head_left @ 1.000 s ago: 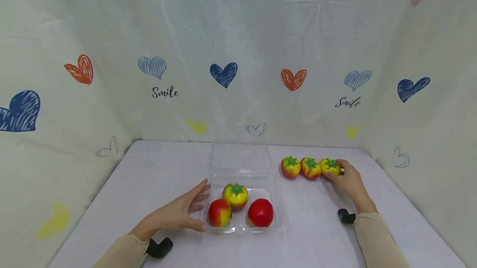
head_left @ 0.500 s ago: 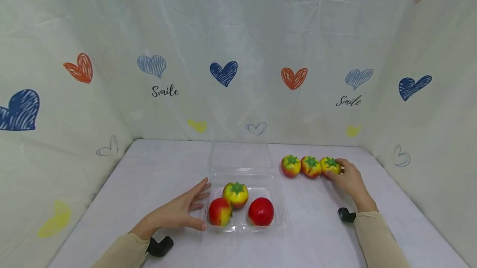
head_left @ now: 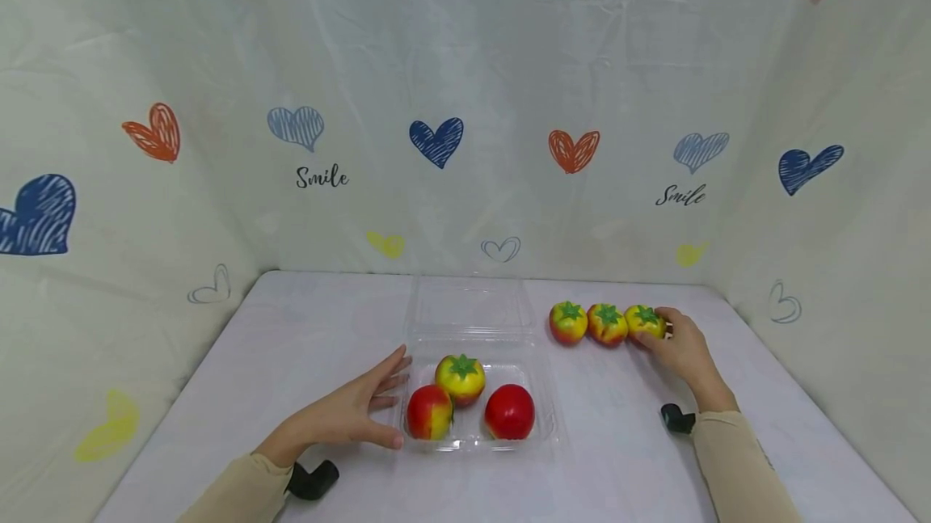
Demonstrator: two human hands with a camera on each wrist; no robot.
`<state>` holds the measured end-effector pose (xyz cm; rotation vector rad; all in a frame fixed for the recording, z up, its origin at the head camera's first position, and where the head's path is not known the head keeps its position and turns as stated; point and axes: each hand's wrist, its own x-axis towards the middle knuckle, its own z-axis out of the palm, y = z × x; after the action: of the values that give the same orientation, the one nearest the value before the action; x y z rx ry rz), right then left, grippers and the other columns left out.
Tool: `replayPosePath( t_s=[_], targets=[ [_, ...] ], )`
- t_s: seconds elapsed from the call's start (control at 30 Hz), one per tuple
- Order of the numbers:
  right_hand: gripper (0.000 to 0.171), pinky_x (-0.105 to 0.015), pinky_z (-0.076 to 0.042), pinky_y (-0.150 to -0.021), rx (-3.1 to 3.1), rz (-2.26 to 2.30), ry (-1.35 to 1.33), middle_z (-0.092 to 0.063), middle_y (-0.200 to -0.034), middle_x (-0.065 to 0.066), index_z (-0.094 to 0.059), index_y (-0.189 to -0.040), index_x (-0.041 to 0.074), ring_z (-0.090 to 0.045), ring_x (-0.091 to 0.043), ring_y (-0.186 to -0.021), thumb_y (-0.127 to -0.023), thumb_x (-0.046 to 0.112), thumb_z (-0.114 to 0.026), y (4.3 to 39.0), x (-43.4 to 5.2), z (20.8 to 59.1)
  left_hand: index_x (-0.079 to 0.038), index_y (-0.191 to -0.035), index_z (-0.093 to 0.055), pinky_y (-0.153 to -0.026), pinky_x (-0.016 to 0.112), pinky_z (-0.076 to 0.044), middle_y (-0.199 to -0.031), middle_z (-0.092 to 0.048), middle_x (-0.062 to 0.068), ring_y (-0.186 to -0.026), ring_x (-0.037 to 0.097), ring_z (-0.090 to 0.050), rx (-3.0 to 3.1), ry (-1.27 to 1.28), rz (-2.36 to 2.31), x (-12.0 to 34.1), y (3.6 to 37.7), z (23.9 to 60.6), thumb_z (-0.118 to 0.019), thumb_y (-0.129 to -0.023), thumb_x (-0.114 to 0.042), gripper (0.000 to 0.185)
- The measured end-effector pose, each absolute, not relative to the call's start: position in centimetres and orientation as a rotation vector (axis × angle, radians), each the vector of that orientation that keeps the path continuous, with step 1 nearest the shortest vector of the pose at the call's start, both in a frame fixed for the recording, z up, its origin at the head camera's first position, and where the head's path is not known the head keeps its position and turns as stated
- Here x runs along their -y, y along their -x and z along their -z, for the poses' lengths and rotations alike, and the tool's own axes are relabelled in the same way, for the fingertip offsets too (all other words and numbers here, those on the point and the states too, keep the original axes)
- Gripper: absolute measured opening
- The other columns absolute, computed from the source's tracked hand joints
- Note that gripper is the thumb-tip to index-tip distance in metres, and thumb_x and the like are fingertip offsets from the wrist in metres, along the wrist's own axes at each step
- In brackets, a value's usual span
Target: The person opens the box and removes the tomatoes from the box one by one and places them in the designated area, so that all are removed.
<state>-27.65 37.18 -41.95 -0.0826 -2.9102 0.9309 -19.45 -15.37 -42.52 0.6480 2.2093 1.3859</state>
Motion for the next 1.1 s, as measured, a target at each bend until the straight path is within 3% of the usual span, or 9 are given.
replayPosePath(
  t_s=[1.1],
  targets=[
    [0.063, -0.066, -0.034, -0.099, 2.743, -0.916, -0.086, -0.037, -0.139, -0.033, -0.039, -0.139, -0.006, -0.036, -0.05, -0.125, -0.094, 0.033, -0.06, 26.9, -34.9, 39.6, -0.01, -0.154, 0.0, -0.103, 0.044, -0.041, -0.157, -0.015, 0.018, -0.133, 0.04, -0.038, -2.202, -0.646, -1.394, 15.3, 19.4, 42.4, -0.081, -0.077, -0.03, 0.113]
  ],
)
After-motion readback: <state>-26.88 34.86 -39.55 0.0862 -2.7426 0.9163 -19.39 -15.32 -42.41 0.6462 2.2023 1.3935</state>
